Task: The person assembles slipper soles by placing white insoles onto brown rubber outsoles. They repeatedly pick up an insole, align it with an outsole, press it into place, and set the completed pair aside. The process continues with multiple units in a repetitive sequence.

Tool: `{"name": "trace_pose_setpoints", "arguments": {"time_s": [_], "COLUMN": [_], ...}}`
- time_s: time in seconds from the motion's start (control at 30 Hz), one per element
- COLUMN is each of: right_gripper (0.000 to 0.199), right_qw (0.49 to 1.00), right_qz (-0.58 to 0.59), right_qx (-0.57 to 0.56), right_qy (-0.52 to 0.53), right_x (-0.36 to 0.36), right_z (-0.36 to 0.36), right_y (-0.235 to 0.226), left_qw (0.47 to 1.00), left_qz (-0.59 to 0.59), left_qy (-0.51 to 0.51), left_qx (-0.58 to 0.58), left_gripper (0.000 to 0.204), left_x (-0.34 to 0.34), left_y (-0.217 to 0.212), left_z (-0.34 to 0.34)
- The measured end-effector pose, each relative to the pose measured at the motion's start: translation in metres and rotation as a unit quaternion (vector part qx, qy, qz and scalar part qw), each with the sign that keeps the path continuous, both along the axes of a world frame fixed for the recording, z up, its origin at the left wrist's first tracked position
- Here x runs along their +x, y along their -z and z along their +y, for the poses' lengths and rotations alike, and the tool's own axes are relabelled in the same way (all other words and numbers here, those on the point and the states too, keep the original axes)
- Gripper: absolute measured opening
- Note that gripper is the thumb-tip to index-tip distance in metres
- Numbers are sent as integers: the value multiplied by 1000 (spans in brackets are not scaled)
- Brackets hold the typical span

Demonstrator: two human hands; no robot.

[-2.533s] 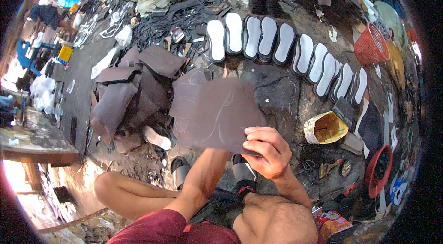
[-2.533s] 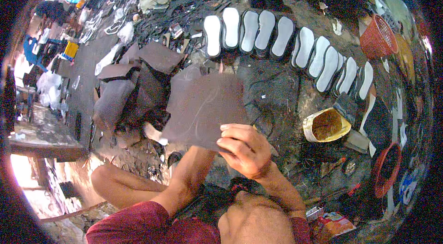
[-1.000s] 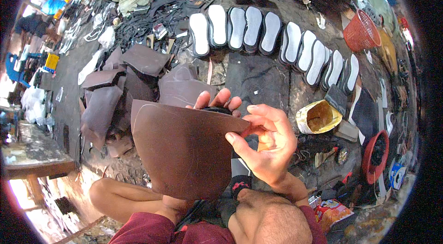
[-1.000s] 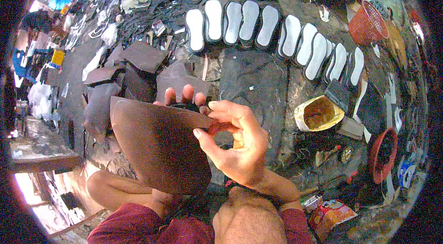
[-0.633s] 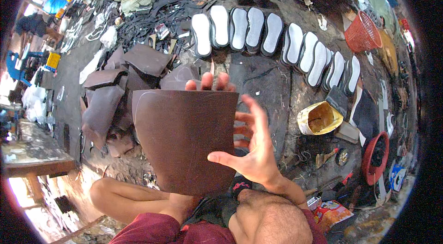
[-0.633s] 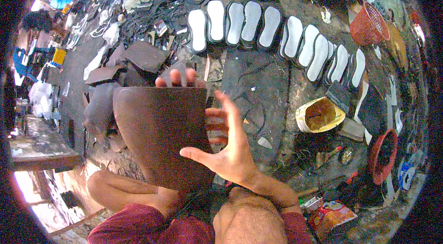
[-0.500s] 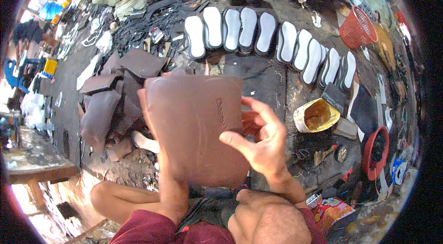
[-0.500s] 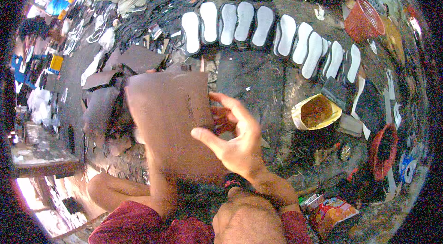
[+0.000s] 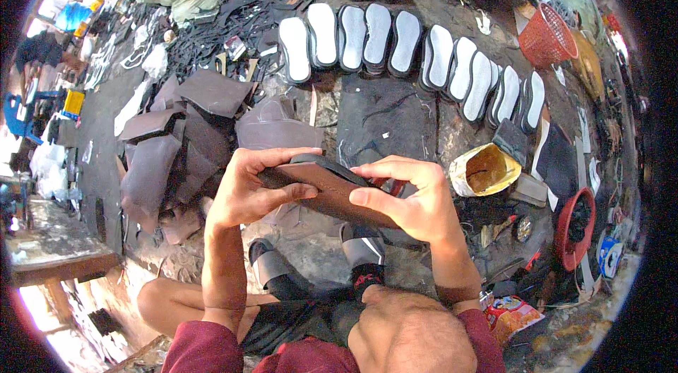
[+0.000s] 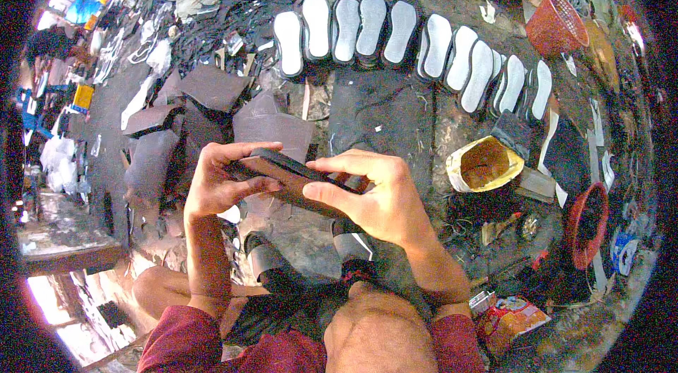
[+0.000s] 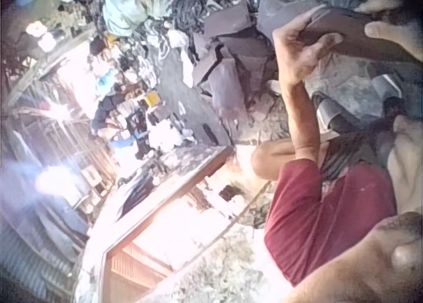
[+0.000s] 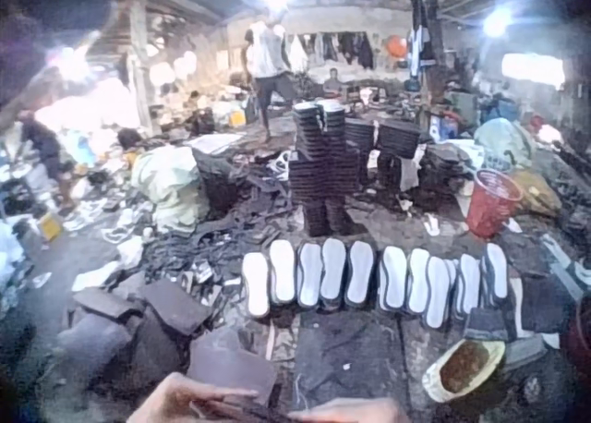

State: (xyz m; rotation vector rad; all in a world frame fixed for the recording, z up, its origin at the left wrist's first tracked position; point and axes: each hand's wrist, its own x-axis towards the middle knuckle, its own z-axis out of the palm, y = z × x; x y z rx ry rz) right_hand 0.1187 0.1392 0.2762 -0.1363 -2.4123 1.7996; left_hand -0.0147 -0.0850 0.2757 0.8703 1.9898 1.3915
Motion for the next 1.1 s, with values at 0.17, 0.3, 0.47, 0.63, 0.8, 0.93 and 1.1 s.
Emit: {"name": "trace_pose_setpoints", "arguments": {"time_s": [0.17,0.3,0.47,0.63,0.8,0.93,1.1], "right_gripper": [30,28,33,38,41,50,64], "right_qw": [984,967,956,989,975,988,967], "right_qz": [-80,-106,-118,-73,130,31,165], "right_qx": [-159,-232,-269,-122,146,-11,89], "right_qy": [15,27,25,44,108,154,171], "right_x": [-3,-7,-13,-17,-24,-14,-19], "right_z": [12,15,14,4,2,-21,-32], "right_y": [17,21,32,27,35,28,22], "left_qw": [998,991,984,983,999,996,972], "left_qz": [-60,-114,-142,-163,-6,70,-157], "left_qy": [12,51,98,75,28,-52,-27], "left_qx": [-32,-47,-54,-36,-20,-3,175], "left_gripper": [58,55,51,52,50,53,63], "left_x": [4,-5,-22,-19,-6,22,30], "left_y": [-11,-23,-12,-6,0,6,23], "left_z": [15,19,17,19,24,38,36]}}
